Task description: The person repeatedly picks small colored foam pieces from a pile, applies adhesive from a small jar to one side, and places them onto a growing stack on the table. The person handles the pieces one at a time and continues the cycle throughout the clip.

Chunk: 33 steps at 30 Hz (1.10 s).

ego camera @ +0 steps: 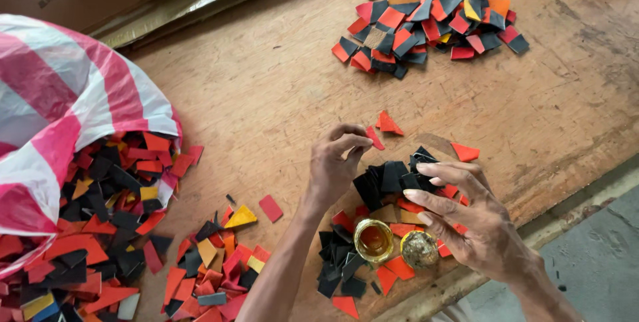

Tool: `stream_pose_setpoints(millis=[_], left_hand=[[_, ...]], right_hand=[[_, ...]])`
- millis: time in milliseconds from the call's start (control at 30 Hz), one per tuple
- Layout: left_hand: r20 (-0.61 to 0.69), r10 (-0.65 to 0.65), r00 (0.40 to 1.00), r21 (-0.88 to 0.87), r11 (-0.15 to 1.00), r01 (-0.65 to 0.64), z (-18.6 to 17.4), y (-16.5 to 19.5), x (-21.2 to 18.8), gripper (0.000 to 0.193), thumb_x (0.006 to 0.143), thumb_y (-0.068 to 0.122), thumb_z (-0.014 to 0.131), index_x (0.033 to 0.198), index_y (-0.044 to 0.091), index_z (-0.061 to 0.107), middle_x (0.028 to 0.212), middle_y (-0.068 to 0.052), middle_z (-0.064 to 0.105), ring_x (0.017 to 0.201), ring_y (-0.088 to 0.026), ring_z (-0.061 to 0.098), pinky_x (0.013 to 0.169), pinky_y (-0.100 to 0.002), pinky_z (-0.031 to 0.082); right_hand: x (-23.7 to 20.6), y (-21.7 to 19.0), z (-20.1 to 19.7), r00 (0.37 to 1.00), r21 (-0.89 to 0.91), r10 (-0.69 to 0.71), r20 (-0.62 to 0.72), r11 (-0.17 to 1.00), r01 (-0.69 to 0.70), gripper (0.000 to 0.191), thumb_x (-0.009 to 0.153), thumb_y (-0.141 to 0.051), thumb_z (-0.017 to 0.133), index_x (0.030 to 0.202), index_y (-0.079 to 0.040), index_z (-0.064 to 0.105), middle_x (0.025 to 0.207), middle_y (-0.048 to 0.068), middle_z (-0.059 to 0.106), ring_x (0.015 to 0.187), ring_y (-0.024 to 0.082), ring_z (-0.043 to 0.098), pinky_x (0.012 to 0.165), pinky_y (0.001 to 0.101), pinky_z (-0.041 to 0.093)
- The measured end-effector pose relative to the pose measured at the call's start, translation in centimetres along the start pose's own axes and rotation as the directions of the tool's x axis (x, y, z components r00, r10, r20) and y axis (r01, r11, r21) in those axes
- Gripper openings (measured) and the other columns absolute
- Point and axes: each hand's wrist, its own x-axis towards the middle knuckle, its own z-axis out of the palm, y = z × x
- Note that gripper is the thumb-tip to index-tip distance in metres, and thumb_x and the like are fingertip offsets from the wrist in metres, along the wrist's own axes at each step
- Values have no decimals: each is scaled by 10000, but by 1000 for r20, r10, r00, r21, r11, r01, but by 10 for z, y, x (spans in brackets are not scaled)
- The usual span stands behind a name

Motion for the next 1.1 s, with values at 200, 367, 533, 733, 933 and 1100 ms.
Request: stream_pose_setpoints(millis=[200,367,533,733,933,1100], left_hand=[[42,20,999,79,997,-24,28,-19,24,176,837,-74,736,949,59,766,1054,-88,733,905,-229,739,771,-336,608],[91,54,994,117,991,-64,33,-25,26,205,808,-98,715,962,33,750,1076,-106,708,998,-285,704,866,-371,583],[124,77,989,161,982,-97,29,-23,23,206,848,-80,701,1013,38,735,1133,-111,689,1085,-304,671,931,-390,568],[74,26,997,203,978,-40,4,-4,6,209,852,-24,725,1046,54,722,1146,-124,696,1075,-326,662,930,-422,551],[16,-104,994,155,983,100,21,14,23,362,843,101,801,1177,33,678,1139,-157,680,1022,-319,671,890,-420,547],[-13,-61,998,281,958,63,32,21,32,399,780,145,845,1143,28,727,1031,-162,684,986,-343,644,842,-443,526]], right_hand=[[-7,18,-3,999,-55,47,-24,997,-48,448,779,-106,785,1213,-202,725,1387,46,593,1185,227,571,1026,367,523],[-11,29,-7,997,-90,66,-29,994,-68,412,810,-162,777,1218,-190,722,1364,37,610,1142,208,594,1035,367,517],[2,31,-13,996,-91,-17,-92,996,9,378,842,-199,769,1214,-165,708,1381,79,624,1171,193,612,1041,362,551],[19,8,-23,979,-134,-75,-191,990,50,389,933,-159,751,1306,-106,652,1317,101,674,1225,211,646,1006,328,558],[59,12,6,985,-22,159,-67,987,-160,513,969,-24,639,1464,-27,501,1280,138,700,1065,206,708,927,359,582],[60,16,10,971,94,240,-23,967,-237,551,969,0,608,1494,-21,441,1297,151,665,1142,239,688,950,355,587]])
